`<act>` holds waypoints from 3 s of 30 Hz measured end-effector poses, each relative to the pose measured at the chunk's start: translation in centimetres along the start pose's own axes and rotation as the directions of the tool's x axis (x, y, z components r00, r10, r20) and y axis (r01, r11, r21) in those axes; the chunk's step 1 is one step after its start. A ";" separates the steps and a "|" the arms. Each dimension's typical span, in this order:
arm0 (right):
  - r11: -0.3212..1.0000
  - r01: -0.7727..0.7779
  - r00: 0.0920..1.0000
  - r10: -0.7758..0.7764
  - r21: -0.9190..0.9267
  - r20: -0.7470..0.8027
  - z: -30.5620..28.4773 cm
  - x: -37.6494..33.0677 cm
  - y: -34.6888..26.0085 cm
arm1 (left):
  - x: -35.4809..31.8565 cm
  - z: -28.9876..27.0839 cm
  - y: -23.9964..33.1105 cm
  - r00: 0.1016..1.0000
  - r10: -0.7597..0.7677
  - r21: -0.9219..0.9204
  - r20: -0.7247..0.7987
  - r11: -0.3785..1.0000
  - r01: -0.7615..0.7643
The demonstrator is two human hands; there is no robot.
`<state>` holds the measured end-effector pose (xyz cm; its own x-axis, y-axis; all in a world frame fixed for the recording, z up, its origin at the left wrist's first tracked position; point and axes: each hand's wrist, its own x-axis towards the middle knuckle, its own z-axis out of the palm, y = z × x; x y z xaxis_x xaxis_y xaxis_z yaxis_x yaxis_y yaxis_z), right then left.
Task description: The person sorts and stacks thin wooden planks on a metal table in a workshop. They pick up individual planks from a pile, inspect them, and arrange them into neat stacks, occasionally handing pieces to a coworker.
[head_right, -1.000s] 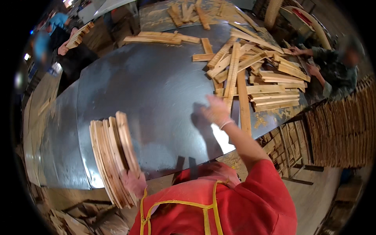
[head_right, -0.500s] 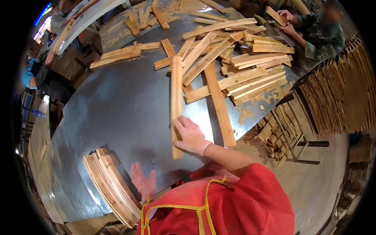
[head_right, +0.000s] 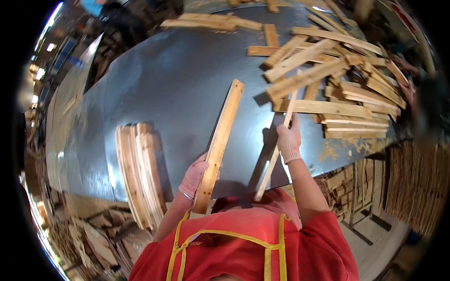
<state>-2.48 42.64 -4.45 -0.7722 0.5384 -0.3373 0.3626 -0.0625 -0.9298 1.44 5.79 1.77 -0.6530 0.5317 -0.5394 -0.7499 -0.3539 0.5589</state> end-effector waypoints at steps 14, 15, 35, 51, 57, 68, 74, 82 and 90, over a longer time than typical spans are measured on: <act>0.838 -0.468 0.842 0.327 0.281 0.429 22.7 -18.0 5.0 | -19.8 -12.6 -4.6 0.482 0.824 0.673 -0.297 -0.178 0.718; 0.844 -0.470 0.845 0.346 0.259 0.407 24.1 -19.5 4.1 | -19.5 -11.6 -4.1 0.522 0.792 0.757 -0.318 -0.120 0.643; 0.582 0.426 0.903 -0.321 -0.693 0.285 -0.9 0.0 -3.2 | -12.7 -11.5 -3.0 0.494 0.842 0.632 -0.218 -0.265 0.729; 0.968 -0.240 0.736 0.233 -0.077 0.636 -8.5 6.2 -12.9 | 3.5 0.8 3.2 0.956 0.180 0.750 -0.231 0.659 0.057; 0.950 -0.247 0.949 0.197 0.189 0.246 5.1 3.7 -1.9 | -2.7 -1.4 -5.2 0.876 0.268 0.711 -0.400 0.694 0.112; 0.770 0.408 0.571 0.204 -0.491 0.795 27.9 -22.4 -0.9 | -16.6 -9.8 -8.8 0.705 0.645 0.777 -0.296 -0.267 0.570; 0.884 0.411 0.319 0.087 -0.220 0.944 30.8 -17.6 0.0 | -16.5 -16.7 -9.7 0.531 0.819 0.690 -0.217 -0.256 0.678; 0.987 -0.005 0.997 -0.006 -0.163 -0.070 18.4 14.2 -8.0 | -13.2 -11.9 -7.8 0.624 0.765 0.837 -0.157 -0.233 0.496; 0.811 -0.059 0.853 0.344 0.583 -0.393 20.8 22.0 -15.7 | -3.0 -2.1 -2.8 0.785 0.614 0.987 -0.088 -0.052 0.151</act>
<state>-35.99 37.92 -0.34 -0.3288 0.7676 -0.5502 0.0355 -0.5721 -0.8194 5.34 3.57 0.49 -0.9819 0.1326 -0.1353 0.0455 0.8583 0.5112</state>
